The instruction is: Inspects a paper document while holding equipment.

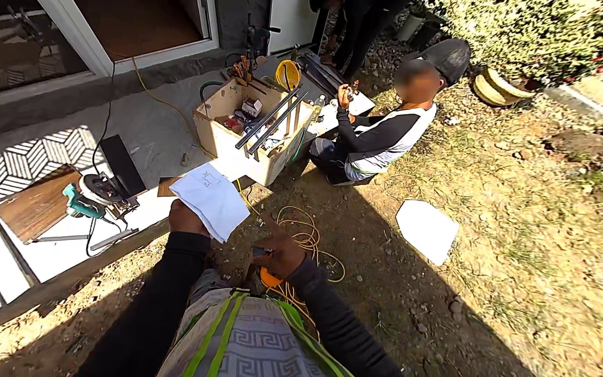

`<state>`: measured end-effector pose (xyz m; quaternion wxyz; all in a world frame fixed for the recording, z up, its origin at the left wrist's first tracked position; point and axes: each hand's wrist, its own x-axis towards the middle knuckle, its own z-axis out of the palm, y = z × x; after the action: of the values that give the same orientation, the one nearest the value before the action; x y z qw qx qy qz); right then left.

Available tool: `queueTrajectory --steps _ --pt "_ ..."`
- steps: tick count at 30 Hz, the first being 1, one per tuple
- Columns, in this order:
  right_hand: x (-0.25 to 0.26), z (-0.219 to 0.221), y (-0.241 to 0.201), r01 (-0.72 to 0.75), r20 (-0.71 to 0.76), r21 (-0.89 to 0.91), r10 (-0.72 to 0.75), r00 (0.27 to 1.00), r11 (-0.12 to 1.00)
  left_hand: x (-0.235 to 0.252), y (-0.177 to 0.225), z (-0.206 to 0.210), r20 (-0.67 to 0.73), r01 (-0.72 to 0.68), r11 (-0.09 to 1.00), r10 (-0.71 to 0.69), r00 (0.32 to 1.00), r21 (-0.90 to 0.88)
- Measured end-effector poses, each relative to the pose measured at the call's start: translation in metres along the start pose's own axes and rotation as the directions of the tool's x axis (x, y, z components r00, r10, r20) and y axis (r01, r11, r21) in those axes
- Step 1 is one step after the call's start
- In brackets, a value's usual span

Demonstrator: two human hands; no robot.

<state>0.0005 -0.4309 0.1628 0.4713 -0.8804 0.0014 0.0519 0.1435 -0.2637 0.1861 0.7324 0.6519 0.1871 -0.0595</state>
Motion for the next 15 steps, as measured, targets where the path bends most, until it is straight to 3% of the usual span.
queueTrajectory --steps 4,6,8,9,12,15 --pt "0.001 0.009 0.007 -0.005 -0.025 -0.100 0.002 1.000 0.995 -0.013 -0.011 0.002 0.101 0.056 0.998 -0.058 0.993 0.030" --pt "0.001 0.007 0.011 -0.002 -0.019 -0.089 0.000 1.000 0.996 -0.013 -0.016 -0.005 0.197 -0.014 0.959 -0.044 0.979 0.285" --pt "0.001 0.004 0.015 0.038 -0.017 -0.031 -0.038 0.999 0.999 -0.012 -0.017 -0.013 0.316 -0.158 0.804 -0.039 0.948 0.573" --pt "0.001 0.004 0.017 0.068 -0.022 0.003 -0.068 0.997 0.998 -0.012 -0.022 -0.016 0.348 -0.195 0.783 -0.029 0.937 0.591" --pt "0.001 0.001 0.015 0.091 -0.041 0.080 -0.088 0.995 0.993 -0.013 -0.037 -0.010 0.302 -0.155 0.933 0.053 0.952 0.325" --pt "0.002 -0.005 0.014 -0.006 -0.074 0.128 0.016 0.997 0.992 -0.009 -0.053 -0.016 0.341 -0.373 0.870 0.261 0.903 0.323"
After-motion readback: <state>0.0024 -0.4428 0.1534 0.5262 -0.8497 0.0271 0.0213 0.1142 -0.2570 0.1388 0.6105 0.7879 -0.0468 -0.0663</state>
